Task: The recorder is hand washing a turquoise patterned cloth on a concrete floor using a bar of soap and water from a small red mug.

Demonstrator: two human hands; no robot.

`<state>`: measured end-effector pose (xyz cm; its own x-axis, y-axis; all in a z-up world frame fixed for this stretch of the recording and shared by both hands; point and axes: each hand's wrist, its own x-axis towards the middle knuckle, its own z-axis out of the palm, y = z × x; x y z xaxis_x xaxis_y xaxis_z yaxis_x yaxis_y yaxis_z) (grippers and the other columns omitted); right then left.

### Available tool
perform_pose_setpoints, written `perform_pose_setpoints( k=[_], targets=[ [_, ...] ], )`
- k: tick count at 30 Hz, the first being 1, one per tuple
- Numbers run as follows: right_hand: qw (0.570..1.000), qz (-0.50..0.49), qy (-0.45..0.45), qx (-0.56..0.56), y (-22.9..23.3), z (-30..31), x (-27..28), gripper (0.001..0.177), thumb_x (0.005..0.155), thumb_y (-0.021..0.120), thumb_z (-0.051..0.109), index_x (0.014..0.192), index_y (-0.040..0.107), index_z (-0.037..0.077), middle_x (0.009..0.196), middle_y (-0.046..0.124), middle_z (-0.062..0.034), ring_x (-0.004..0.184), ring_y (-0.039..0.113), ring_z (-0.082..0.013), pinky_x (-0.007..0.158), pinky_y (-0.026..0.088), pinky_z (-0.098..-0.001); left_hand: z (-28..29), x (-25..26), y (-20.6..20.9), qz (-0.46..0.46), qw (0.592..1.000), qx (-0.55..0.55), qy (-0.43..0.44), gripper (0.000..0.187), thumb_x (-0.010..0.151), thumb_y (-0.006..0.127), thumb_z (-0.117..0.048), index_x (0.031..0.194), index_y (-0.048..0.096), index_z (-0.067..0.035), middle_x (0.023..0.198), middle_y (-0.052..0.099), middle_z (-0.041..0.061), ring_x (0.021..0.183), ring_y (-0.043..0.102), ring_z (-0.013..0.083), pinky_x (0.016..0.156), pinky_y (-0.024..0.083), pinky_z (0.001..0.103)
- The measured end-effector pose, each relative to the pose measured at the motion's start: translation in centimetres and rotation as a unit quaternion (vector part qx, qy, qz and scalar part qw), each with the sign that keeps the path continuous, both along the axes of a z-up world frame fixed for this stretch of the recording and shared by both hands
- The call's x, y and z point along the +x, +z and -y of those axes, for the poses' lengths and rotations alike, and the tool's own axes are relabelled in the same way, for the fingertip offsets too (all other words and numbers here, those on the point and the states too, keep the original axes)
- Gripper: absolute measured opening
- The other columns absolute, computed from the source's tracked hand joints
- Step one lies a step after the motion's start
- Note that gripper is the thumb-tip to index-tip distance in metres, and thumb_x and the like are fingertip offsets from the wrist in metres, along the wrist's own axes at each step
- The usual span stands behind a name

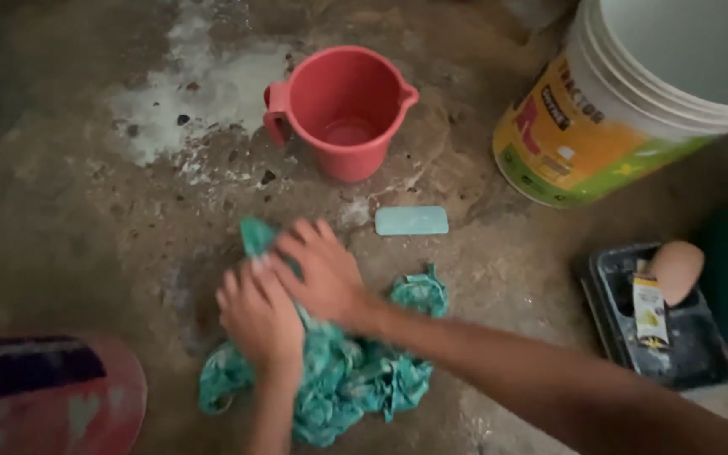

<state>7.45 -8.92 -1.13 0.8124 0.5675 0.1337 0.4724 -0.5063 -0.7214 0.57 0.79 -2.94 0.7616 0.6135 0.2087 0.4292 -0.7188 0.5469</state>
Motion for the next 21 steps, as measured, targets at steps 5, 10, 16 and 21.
perform_pose_setpoints(
  k=[5,10,16,21],
  targets=[
    [0.996,0.048,0.05,-0.062,-5.0,-1.7,2.9,0.029,0.103,0.052,0.035,0.107,0.064,0.009,0.115,0.062,-0.014,0.118,0.057,-0.0343,0.105,0.048,-0.0462,-3.4,1.9,-5.1,-0.027,0.999,0.031,-0.027,0.038,0.114,0.042,-0.032,0.098,0.065,-0.006,0.109,0.065,0.018,0.109,0.06,0.0415,0.094,0.047,0.059],
    [0.984,0.175,0.009,-0.011,-3.2,-4.1,7.0,0.043,0.083,0.055,0.029,0.116,0.064,0.003,0.114,0.062,-0.0214,0.113,0.054,-0.0403,0.091,0.037,-0.0596,-5.0,6.2,-0.3,-0.014,0.983,0.171,-0.07,0.032,0.105,0.048,-0.028,0.103,0.066,-0.002,0.109,0.065,0.02,0.109,0.058,0.0426,0.087,0.044,0.062],
    [0.989,0.146,-0.019,-0.022,-2.8,-1.1,1.1,0.031,0.095,0.054,0.035,0.106,0.069,0.01,0.107,0.068,-0.0145,0.113,0.06,-0.0359,0.106,0.036,-0.0612,-1.1,1.3,0.1,-0.005,0.999,0.007,-0.048,0.033,0.103,0.048,-0.027,0.107,0.07,-0.002,0.11,0.068,0.022,0.108,0.057,0.0461,0.087,0.044,0.06],
    [0.997,0.029,-0.026,0.061,-4.2,0.3,-0.9,0.033,0.1,0.053,0.036,0.089,0.072,0.011,0.09,0.07,-0.0105,0.092,0.063,-0.0359,0.083,0.044,-0.0501,0.0,-0.8,-3.2,0.102,0.994,-0.036,-0.017,0.038,0.106,0.046,-0.024,0.089,0.07,0.0,0.092,0.068,0.023,0.092,0.063,0.0444,0.081,0.05,0.056]
  ],
)
